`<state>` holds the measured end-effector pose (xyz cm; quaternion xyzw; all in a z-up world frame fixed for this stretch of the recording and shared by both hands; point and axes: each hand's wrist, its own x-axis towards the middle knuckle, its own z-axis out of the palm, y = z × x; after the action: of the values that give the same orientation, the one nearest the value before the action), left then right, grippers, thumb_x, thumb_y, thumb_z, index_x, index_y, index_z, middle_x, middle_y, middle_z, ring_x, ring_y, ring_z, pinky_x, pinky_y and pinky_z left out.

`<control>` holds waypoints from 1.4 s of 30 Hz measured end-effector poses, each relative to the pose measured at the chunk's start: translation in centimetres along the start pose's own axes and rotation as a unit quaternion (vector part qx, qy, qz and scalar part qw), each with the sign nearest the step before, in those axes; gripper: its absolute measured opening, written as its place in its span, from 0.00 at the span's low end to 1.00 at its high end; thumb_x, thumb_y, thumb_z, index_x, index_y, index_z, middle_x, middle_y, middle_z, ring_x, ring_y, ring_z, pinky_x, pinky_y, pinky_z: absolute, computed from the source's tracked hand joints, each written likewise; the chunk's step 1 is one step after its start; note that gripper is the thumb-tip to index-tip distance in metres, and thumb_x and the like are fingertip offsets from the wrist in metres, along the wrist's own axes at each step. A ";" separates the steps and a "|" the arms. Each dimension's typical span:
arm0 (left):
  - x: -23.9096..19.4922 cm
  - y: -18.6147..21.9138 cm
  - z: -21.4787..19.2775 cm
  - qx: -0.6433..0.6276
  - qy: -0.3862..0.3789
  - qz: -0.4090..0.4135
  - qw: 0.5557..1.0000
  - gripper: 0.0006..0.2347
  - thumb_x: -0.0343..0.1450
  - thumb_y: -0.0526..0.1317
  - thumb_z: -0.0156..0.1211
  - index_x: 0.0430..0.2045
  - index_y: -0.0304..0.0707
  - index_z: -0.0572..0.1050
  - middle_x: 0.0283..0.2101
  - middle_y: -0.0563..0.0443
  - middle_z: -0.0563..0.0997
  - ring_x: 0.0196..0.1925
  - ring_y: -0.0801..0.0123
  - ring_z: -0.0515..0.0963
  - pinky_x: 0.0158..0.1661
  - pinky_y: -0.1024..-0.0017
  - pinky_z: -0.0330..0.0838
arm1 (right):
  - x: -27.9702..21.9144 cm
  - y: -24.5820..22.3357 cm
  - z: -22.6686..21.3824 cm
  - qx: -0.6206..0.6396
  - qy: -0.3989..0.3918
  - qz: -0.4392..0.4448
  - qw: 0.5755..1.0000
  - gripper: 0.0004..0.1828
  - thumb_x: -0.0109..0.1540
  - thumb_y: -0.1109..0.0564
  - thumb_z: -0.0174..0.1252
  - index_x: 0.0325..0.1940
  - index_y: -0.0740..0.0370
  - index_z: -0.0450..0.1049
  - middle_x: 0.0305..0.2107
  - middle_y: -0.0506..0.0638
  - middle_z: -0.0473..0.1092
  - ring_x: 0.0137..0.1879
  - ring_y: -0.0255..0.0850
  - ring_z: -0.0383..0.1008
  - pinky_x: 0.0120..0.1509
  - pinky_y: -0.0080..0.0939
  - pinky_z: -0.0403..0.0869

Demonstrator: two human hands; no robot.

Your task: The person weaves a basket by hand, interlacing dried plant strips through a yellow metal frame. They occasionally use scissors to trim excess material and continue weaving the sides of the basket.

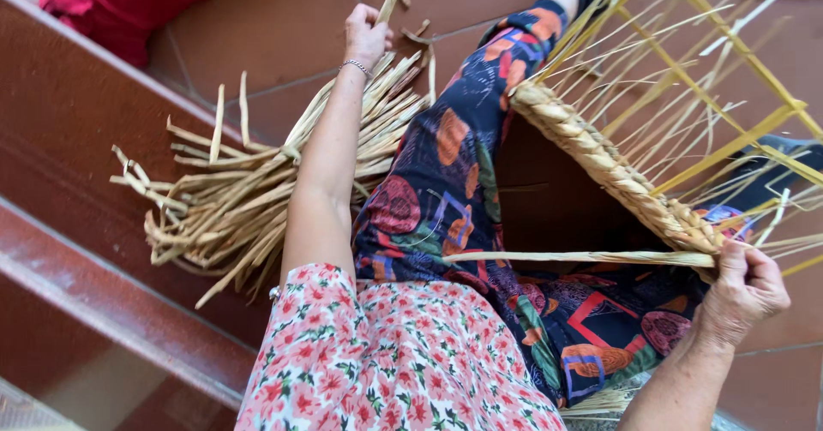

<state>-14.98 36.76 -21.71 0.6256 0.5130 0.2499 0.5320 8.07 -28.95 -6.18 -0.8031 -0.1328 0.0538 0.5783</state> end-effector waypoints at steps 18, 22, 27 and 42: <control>-33.9 31.0 13.0 0.060 -0.392 0.504 0.767 0.13 0.73 0.33 0.64 0.51 0.33 0.74 0.37 0.42 0.74 0.38 0.53 0.77 0.38 0.62 0.72 | -2.4 -9.2 2.2 -0.232 0.010 -0.116 0.966 0.06 0.67 0.64 0.69 0.46 0.63 0.79 0.39 0.55 0.76 0.43 0.45 0.79 0.50 0.41 0.77; -37.9 26.2 18.5 0.084 -0.386 0.537 0.745 0.08 0.74 0.35 0.65 0.44 0.38 0.73 0.38 0.44 0.74 0.42 0.51 0.78 0.43 0.58 0.74 | -3.3 -10.4 2.3 -0.243 0.012 -0.199 0.949 0.11 0.64 0.65 0.67 0.51 0.63 0.79 0.42 0.56 0.77 0.49 0.51 0.78 0.56 0.46 0.77; -38.6 24.1 20.6 0.064 -0.358 0.521 0.772 0.12 0.75 0.31 0.60 0.52 0.33 0.74 0.40 0.42 0.76 0.43 0.50 0.79 0.43 0.58 0.76 | -3.2 -11.0 2.8 -0.191 0.034 -0.166 0.967 0.09 0.63 0.65 0.68 0.46 0.63 0.77 0.39 0.53 0.76 0.47 0.47 0.79 0.54 0.44 0.77; -39.9 21.5 23.4 0.086 -0.343 0.574 0.738 0.09 0.72 0.34 0.65 0.44 0.39 0.73 0.39 0.47 0.72 0.43 0.55 0.76 0.44 0.61 0.73 | -4.5 -10.5 2.6 -0.182 0.044 -0.234 0.954 0.10 0.62 0.67 0.69 0.43 0.64 0.74 0.51 0.58 0.76 0.52 0.50 0.79 0.57 0.44 0.78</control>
<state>-0.79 -7.06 0.18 0.8879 -0.1417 0.2315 0.3715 1.59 -24.70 2.55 -0.8426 -0.2989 -0.1433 0.4244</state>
